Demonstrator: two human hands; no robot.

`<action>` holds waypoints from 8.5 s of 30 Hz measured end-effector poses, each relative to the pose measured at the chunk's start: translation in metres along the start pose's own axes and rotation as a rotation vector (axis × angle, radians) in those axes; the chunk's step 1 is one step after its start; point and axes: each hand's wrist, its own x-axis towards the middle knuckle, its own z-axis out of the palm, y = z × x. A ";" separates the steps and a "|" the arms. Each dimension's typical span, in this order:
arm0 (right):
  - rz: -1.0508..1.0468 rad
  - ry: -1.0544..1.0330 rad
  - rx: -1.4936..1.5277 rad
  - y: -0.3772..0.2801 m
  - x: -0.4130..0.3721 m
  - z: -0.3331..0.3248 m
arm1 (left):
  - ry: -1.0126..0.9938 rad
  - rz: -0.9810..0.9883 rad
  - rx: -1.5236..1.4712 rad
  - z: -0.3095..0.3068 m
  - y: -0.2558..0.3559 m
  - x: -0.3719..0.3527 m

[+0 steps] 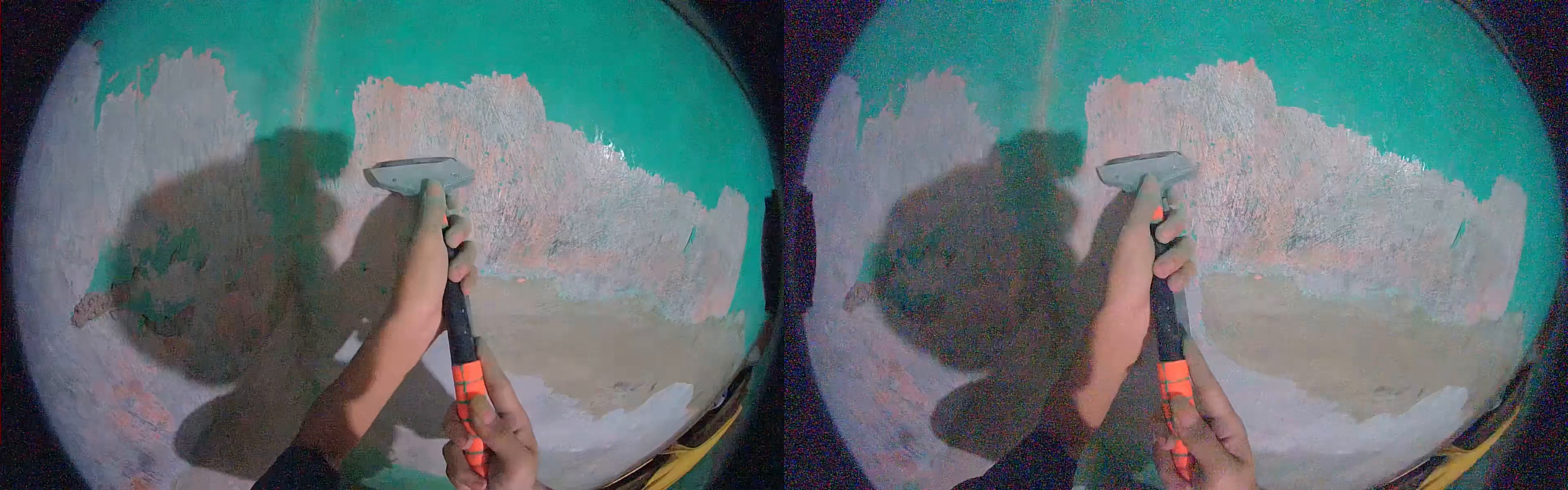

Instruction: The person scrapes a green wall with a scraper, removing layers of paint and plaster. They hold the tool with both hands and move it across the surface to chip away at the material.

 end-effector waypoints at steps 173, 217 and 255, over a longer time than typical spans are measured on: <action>-0.020 0.216 0.000 -0.007 -0.015 -0.001 | -0.074 -0.133 -0.044 0.033 -0.014 0.000; -0.018 0.171 0.070 -0.020 -0.011 0.015 | -0.125 -0.140 -0.069 0.040 -0.002 0.007; -0.038 0.175 0.037 -0.020 -0.010 0.014 | -0.132 -0.090 -0.128 0.037 -0.006 0.007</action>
